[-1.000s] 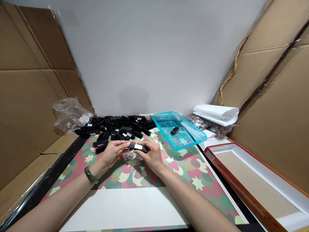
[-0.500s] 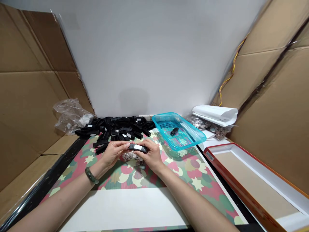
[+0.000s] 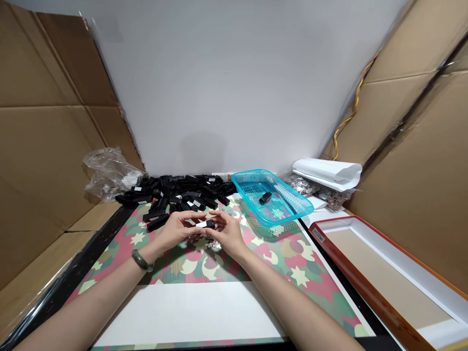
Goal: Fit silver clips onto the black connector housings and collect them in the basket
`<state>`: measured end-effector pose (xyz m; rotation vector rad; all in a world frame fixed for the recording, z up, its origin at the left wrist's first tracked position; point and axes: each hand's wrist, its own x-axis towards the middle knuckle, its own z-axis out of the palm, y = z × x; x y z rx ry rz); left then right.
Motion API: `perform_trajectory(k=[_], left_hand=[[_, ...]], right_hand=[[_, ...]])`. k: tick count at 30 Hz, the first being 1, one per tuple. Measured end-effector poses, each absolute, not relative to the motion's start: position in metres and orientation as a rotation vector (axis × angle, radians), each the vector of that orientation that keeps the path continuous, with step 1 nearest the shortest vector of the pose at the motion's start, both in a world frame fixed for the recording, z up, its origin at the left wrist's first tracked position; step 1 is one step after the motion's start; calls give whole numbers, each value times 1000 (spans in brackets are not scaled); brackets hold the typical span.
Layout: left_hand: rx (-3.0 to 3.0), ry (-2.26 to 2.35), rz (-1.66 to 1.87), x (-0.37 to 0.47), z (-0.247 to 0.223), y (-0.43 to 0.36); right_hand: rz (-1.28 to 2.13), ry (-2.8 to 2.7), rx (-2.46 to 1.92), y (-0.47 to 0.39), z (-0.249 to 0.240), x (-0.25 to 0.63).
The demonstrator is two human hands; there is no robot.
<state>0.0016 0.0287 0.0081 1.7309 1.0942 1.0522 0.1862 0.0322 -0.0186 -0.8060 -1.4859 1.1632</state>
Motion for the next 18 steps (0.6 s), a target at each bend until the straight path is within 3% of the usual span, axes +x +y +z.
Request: perform_trajectory(k=[3, 9, 18], left_hand=[[1711, 1125, 986, -5, 3, 36], [1754, 1350, 1363, -20, -7, 57], [1943, 1301, 1427, -21, -8, 58]], right_hand=[[1214, -1530, -815, 38, -22, 190], [304, -2163, -871, 44, -17, 194], [-438, -2752, -857, 39, -11, 171]])
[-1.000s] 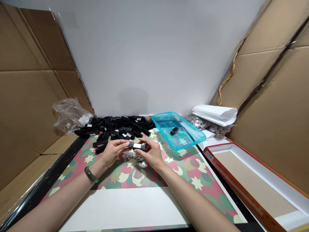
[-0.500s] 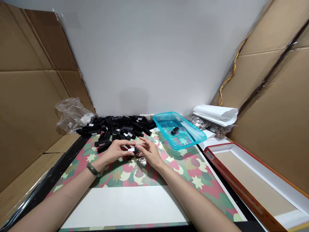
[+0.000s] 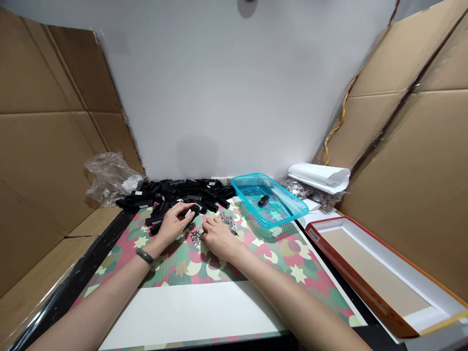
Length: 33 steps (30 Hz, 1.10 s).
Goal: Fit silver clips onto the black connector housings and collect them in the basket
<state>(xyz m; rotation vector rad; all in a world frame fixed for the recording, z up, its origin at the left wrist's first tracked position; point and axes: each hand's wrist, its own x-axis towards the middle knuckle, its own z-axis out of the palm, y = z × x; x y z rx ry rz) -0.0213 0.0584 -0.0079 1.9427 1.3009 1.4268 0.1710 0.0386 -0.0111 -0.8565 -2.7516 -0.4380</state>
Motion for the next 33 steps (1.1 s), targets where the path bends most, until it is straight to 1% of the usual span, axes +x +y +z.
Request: perform_trajectory(k=[2, 4, 9, 11, 15, 17, 19, 22, 27, 33], left_hand=[[1938, 1307, 1426, -20, -7, 57], [1928, 1318, 1421, -20, -8, 56], [1923, 1324, 1435, -14, -7, 52], [1940, 1318, 1462, -11, -6, 48], [1938, 1283, 1453, -2, -4, 39], [1879, 1225, 1455, 3, -4, 34], [1812, 1156, 1483, 8, -3, 29], [1779, 1087, 1511, 14, -2, 23], [1791, 1064, 1511, 16, 0, 20], [1807, 1066, 1516, 16, 1, 20]], right_hand=[[-516, -2769, -815, 39, -14, 171], [-503, -2746, -807, 39, -16, 172], [-187, -2404, -961, 40, -20, 176], [23, -2153, -1005, 41, -16, 178], [649, -1544, -973, 43, -4, 182], [843, -1360, -962, 42, 0, 183], [956, -1258, -952, 41, 2, 181], [1048, -1214, -923, 36, 1, 177], [1106, -1227, -871, 27, 1, 170], [1072, -1321, -809, 28, 1, 172]])
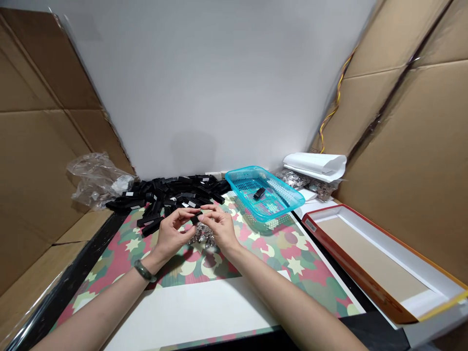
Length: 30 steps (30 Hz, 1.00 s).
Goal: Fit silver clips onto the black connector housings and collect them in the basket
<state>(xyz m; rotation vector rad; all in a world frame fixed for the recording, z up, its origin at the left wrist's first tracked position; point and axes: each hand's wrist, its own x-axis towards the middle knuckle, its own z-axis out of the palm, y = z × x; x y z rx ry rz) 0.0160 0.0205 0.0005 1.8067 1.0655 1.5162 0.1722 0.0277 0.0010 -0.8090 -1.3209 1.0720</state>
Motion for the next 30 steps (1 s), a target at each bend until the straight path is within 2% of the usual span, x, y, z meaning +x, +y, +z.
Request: perform_trajectory(k=[8, 13, 16, 24, 30], left_hand=[[1848, 1039, 1518, 16, -7, 21], [1676, 979, 1534, 17, -7, 24], [1505, 893, 1494, 17, -4, 27], [1016, 687, 1117, 16, 10, 21], [874, 604, 1069, 17, 13, 19]], right_hand=[[868, -1614, -765, 29, -1, 177], [307, -1944, -795, 28, 0, 185], [104, -1927, -788, 26, 4, 188], [102, -1832, -691, 16, 14, 188], [76, -1863, -670, 13, 13, 189]])
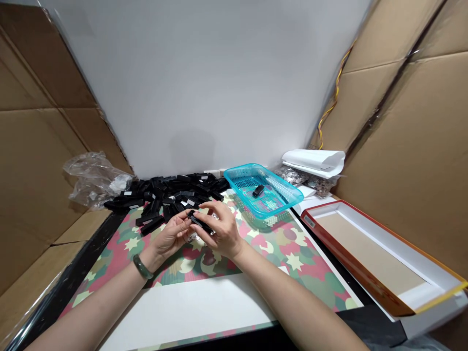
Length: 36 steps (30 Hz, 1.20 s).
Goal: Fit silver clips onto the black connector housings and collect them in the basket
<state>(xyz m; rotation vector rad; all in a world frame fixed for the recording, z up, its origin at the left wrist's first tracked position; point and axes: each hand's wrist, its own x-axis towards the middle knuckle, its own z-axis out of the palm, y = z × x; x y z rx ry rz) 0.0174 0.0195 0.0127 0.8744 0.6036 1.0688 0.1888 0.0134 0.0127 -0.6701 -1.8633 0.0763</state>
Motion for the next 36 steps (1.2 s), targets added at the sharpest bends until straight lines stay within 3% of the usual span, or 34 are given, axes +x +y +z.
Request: perform_trajectory(k=[14, 25, 36], left_hand=[[940, 656, 1060, 16, 12, 21], [1045, 661, 1055, 9, 7, 26], [1007, 573, 1042, 11, 6, 25]], right_hand=[[34, -1980, -629, 19, 9, 191], [-190, -2031, -572, 25, 6, 195], [-134, -1959, -518, 25, 4, 194]])
